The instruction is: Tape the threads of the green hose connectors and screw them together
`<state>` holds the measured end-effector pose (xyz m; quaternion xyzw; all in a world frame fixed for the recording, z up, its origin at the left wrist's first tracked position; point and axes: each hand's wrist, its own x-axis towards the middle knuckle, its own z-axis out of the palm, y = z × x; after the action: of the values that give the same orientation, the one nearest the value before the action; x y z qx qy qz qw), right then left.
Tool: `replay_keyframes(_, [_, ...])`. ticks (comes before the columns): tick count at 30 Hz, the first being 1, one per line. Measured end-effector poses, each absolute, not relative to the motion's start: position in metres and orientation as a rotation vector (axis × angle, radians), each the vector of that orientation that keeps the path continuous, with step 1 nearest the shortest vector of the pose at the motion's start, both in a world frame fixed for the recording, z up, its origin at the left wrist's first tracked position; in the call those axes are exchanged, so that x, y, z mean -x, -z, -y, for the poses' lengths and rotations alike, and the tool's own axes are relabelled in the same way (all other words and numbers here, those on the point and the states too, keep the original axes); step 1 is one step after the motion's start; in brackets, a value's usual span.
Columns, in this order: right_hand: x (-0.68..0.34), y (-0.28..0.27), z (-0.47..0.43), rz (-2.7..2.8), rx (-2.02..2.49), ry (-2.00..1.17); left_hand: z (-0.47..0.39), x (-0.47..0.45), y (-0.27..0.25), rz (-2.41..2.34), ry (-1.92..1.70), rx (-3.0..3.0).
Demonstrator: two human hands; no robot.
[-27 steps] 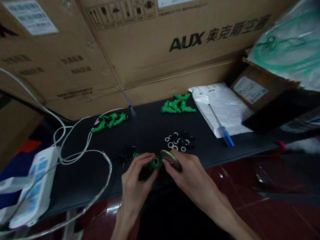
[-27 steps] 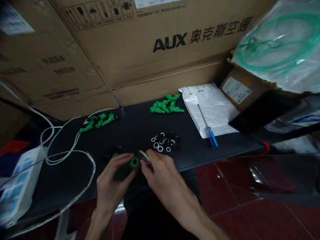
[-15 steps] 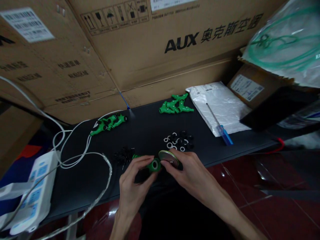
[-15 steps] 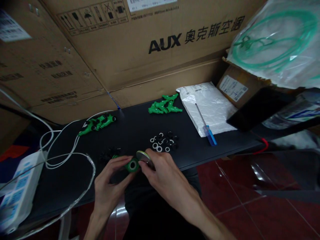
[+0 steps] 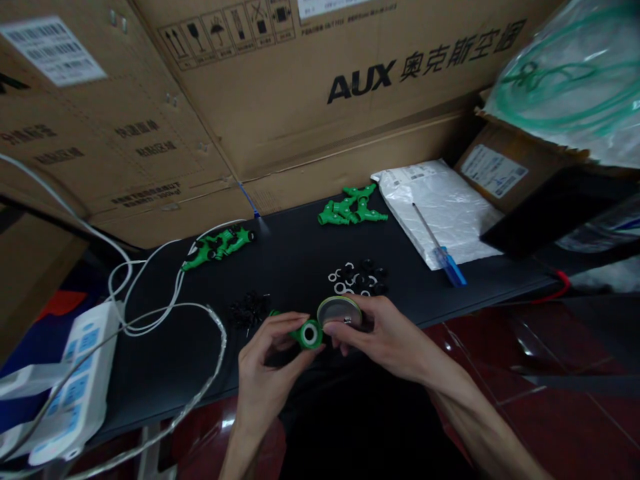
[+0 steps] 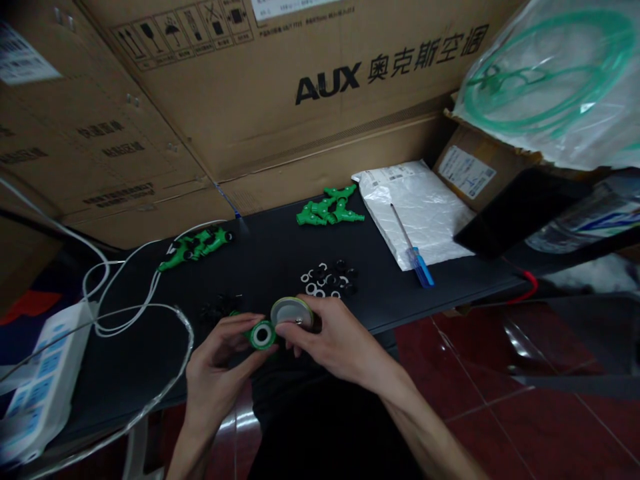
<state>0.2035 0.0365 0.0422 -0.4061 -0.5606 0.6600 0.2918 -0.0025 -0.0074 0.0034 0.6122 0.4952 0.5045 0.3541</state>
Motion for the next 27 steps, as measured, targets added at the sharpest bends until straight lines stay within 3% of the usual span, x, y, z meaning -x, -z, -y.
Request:
replay_keyframes(17, [-0.194,-0.026,-0.023,1.062,0.972,-1.862,0.010,-0.001,0.001,-1.260,-1.396,-1.212])
replay_keyframes(27, [-0.198,-0.016,-0.019,0.798,0.954,-1.868,0.006,0.001,0.008,-1.284,-1.421,-1.378])
